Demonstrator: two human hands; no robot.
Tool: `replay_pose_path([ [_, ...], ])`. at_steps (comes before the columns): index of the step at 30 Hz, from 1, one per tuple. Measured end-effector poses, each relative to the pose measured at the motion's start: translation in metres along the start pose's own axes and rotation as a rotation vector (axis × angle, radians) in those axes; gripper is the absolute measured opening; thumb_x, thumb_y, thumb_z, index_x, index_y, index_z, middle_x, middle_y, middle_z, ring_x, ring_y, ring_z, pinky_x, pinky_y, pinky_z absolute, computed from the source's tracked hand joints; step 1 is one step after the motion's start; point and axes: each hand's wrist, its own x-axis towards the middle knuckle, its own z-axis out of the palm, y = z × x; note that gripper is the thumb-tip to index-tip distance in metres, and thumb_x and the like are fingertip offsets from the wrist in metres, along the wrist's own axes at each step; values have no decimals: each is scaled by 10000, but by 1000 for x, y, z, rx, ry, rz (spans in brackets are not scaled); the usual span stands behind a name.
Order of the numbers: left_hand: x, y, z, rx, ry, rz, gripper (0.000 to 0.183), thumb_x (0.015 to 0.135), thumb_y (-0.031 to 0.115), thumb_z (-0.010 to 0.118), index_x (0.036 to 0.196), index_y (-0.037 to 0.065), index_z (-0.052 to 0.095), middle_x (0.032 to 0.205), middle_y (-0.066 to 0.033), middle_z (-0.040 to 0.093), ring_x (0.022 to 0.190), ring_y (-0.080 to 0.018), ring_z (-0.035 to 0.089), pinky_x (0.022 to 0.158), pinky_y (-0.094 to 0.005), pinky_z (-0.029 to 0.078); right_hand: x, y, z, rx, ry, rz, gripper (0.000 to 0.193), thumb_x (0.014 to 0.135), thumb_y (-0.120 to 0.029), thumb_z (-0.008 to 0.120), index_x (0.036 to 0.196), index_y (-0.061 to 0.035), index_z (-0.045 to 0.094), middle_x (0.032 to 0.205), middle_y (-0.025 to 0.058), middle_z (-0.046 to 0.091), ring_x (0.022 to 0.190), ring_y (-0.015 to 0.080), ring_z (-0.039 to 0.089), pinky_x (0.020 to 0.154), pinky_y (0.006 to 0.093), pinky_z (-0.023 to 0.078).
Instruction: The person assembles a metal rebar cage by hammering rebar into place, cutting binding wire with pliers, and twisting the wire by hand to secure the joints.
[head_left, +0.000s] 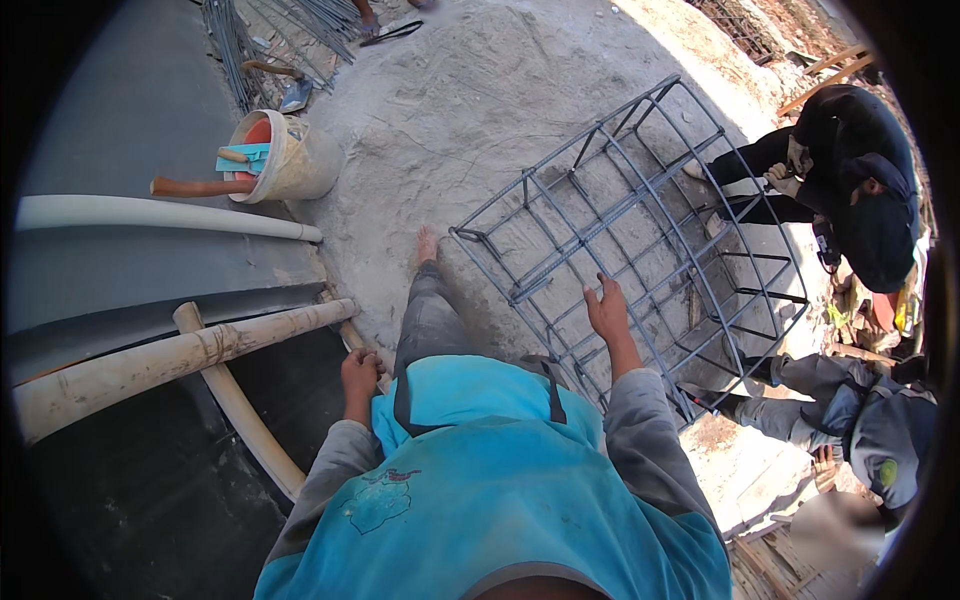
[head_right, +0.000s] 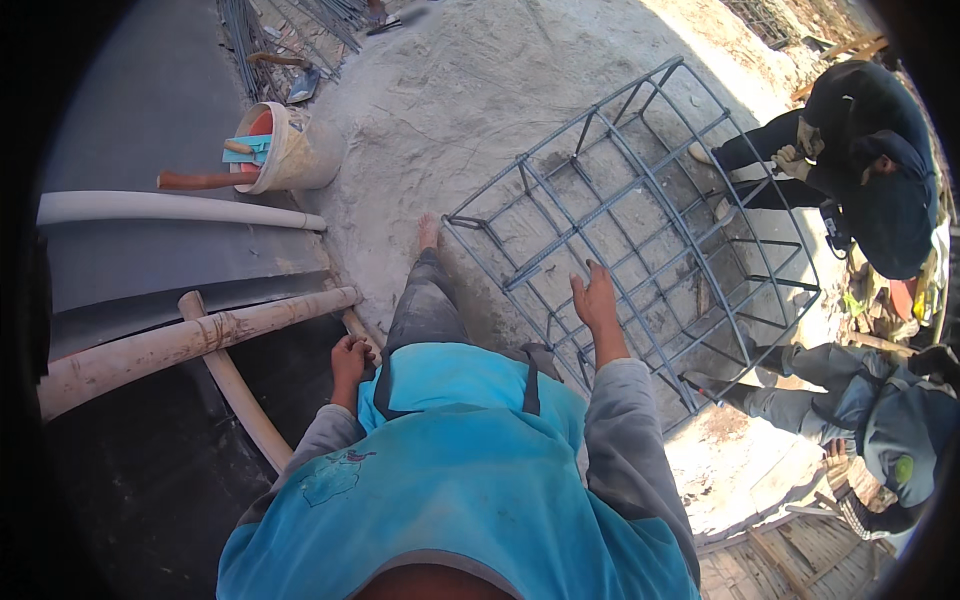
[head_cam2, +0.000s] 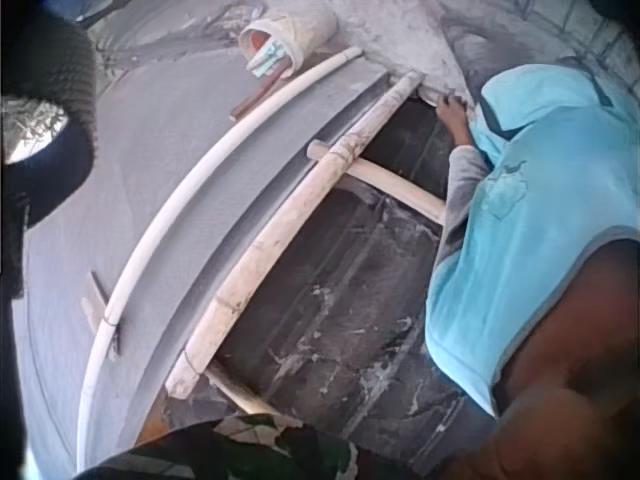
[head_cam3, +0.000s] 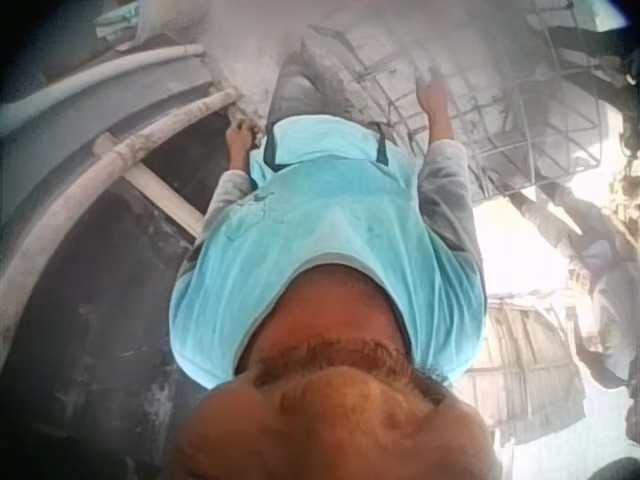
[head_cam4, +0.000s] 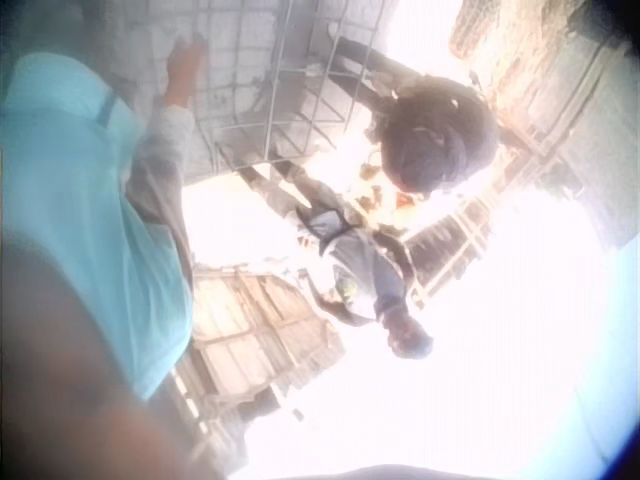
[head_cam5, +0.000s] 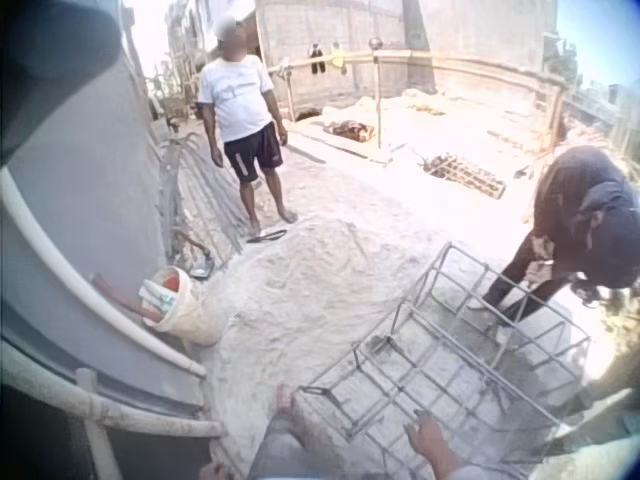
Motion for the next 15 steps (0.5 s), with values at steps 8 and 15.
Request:
replay_pose_path([
  [8, 284, 124, 68, 593, -191, 322, 243, 840, 97, 614, 1071, 30, 643, 918, -115, 655, 801, -272, 671, 708, -385, 531, 192, -76, 105, -97, 236, 294, 755, 943, -475, 541, 1392, 110, 375, 1460, 320, 345, 1374, 444, 323, 1134, 454, 278],
  [15, 561, 188, 264, 1243, -556, 583, 486, 864, 100, 591, 1339, 100, 489, 1438, -143, 428, 1077, -362, 626, 890, -456, 525, 250, -92, 152, -229, 104, 496, 670, 981, -478, 451, 1433, 13, 390, 1495, 219, 363, 1379, 388, 328, 1153, 489, 134],
])
